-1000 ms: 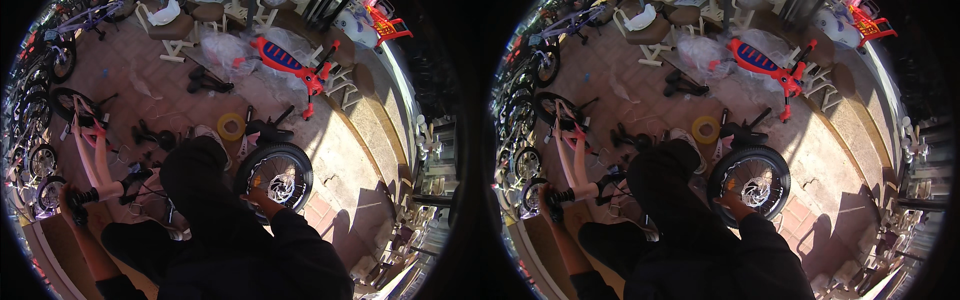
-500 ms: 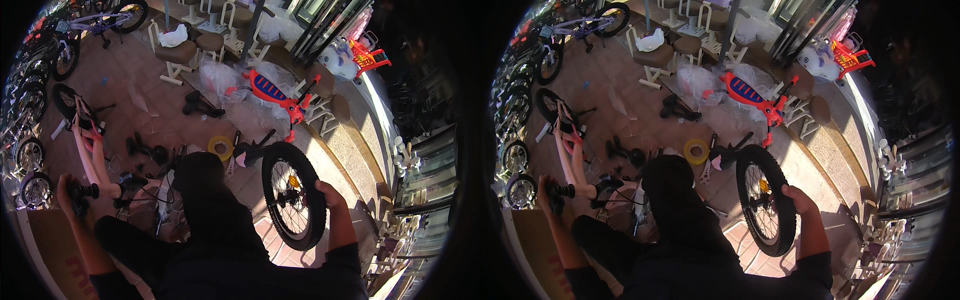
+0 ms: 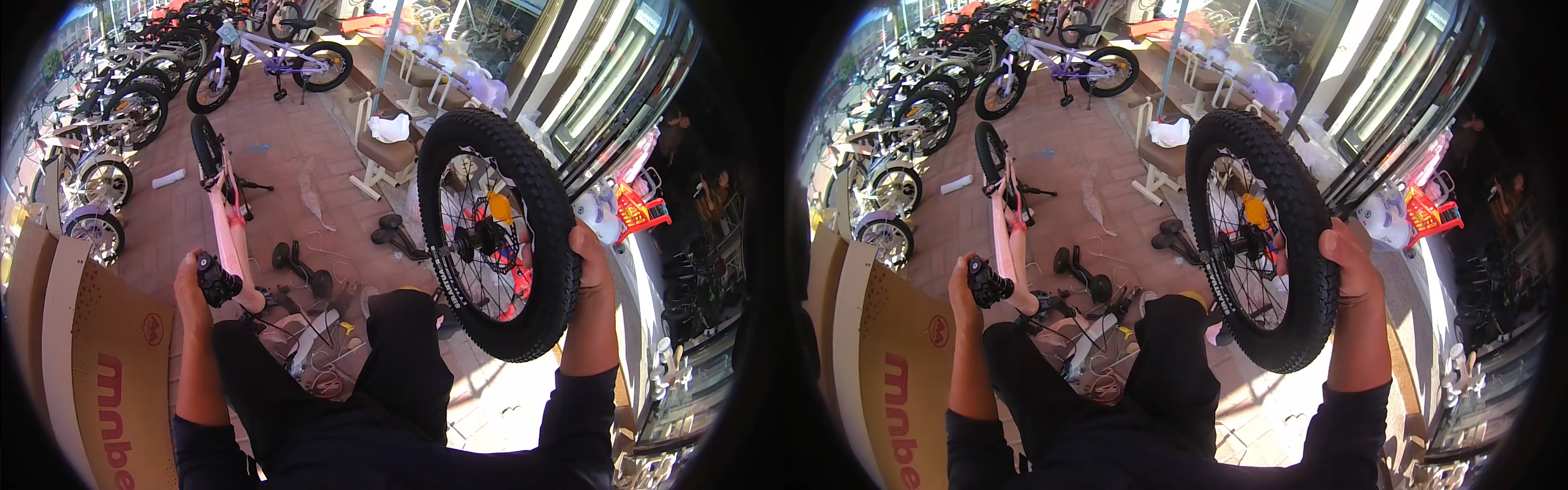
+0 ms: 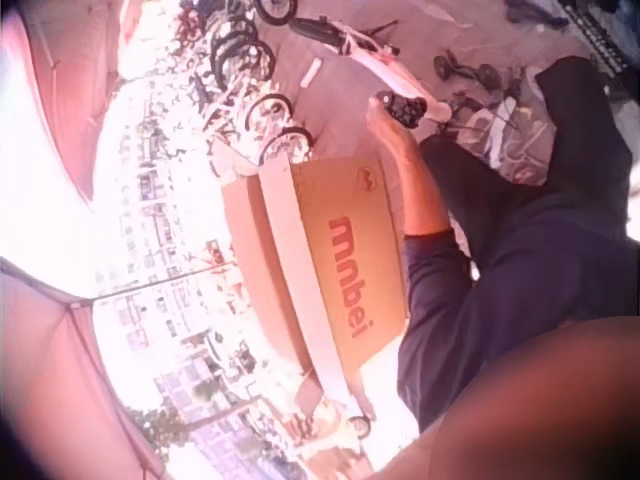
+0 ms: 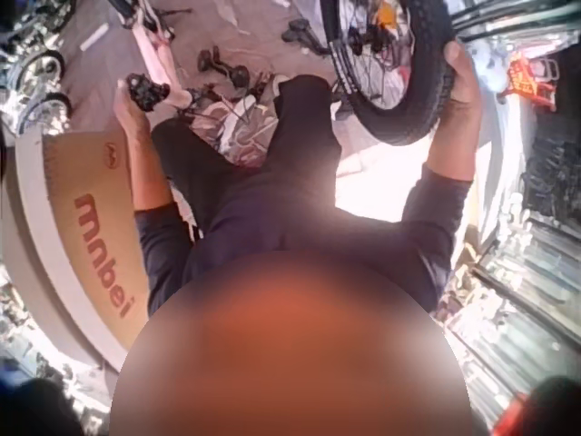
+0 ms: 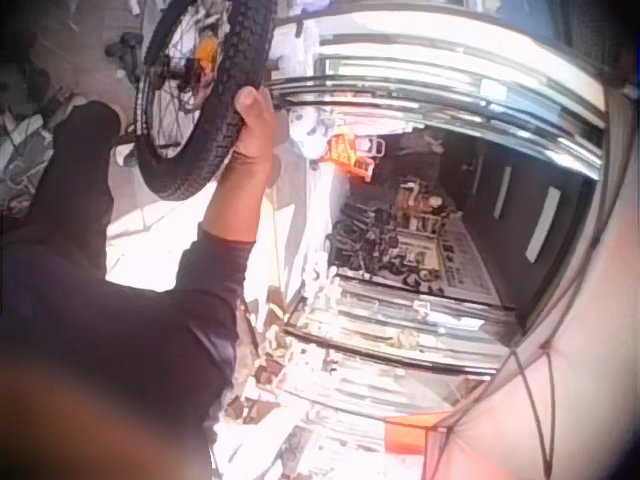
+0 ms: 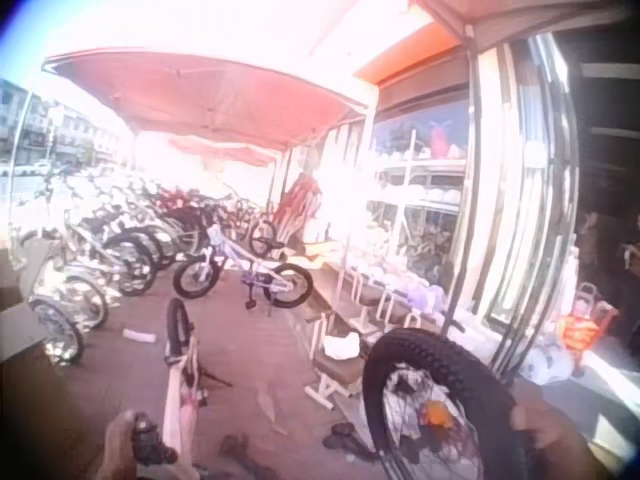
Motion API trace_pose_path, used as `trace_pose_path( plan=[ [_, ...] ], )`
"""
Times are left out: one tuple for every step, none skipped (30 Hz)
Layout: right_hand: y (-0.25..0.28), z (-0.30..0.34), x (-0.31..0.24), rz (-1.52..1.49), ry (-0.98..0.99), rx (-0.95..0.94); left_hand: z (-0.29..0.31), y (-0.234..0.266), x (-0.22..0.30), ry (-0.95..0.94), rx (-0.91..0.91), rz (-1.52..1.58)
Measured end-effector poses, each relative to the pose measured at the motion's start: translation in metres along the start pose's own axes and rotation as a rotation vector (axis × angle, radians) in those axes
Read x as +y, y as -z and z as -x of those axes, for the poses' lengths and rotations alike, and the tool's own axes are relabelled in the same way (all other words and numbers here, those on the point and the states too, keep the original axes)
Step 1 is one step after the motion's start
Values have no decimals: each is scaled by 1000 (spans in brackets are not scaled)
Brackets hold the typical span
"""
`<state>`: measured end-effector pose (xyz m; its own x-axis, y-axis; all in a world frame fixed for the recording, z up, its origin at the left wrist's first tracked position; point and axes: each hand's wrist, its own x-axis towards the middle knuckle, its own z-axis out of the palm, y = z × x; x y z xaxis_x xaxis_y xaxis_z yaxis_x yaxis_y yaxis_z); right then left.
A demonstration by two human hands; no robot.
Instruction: The person assembles a bicycle by attaching a pedal crank arm to the crankset, inflating a bicycle tire with a pump, and adjusting the pedal with a screwdriver.
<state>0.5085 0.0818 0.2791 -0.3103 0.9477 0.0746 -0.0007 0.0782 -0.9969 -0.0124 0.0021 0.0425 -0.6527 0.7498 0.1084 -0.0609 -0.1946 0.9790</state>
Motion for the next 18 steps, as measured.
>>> trace_pose_path(
  plan=[
    [-2, -22, -2, 5, 46, -63, 3, 7, -1, -68, 2, -99],
    [-9, -32, -10, -15, 93, -48, 13, -6, 6, -58, -20, -155],
    [-21, -43, -20, -52, 141, -41, 21, -13, 17, -37, -48, -133],
    [-30, -54, -25, -118, 145, -61, 24, -17, 15, -19, -59, -106],
    [-42, -66, -32, -184, 151, -77, 24, -18, 9, -22, -60, -58],
    [-54, -74, -40, -232, 159, -69, 26, -18, 8, -33, -80, -81],
    [-72, -79, -49, -263, 186, -150, 28, -18, 8, -31, -97, -95],
    [-79, -90, -50, -280, 164, -197, 30, -17, 10, -33, -91, -67],
    [-85, -99, -48, -296, 142, -242, 31, -13, 10, -35, -88, -40],
    [-94, -105, -45, -315, 145, -243, 28, -6, 7, 14, -131, 9],
    [-104, -110, -41, -334, 147, -241, 28, -1, 3, 53, -144, 107],
    [-114, -114, -39, -352, 150, -239, 29, 0, -1, 90, -160, 207],
    [-124, -113, -45, -379, 158, -217, 27, -5, -2, 127, -188, 319],
    [-137, -115, -46, -426, 157, -209, 26, 2, -7, 171, -194, 335],
    [-150, -115, -49, -473, 154, -201, 23, 8, -19, 174, -207, 426],
    [-164, -112, -56, -540, 153, -229, 23, 11, -23, 201, -180, 504],
    [-166, -115, -63, -483, 173, -315, 24, 9, -25, 226, -159, 589],
    [-174, -113, -71, -465, 201, -355, 25, 7, -30, 222, -147, 643]
  ],
)
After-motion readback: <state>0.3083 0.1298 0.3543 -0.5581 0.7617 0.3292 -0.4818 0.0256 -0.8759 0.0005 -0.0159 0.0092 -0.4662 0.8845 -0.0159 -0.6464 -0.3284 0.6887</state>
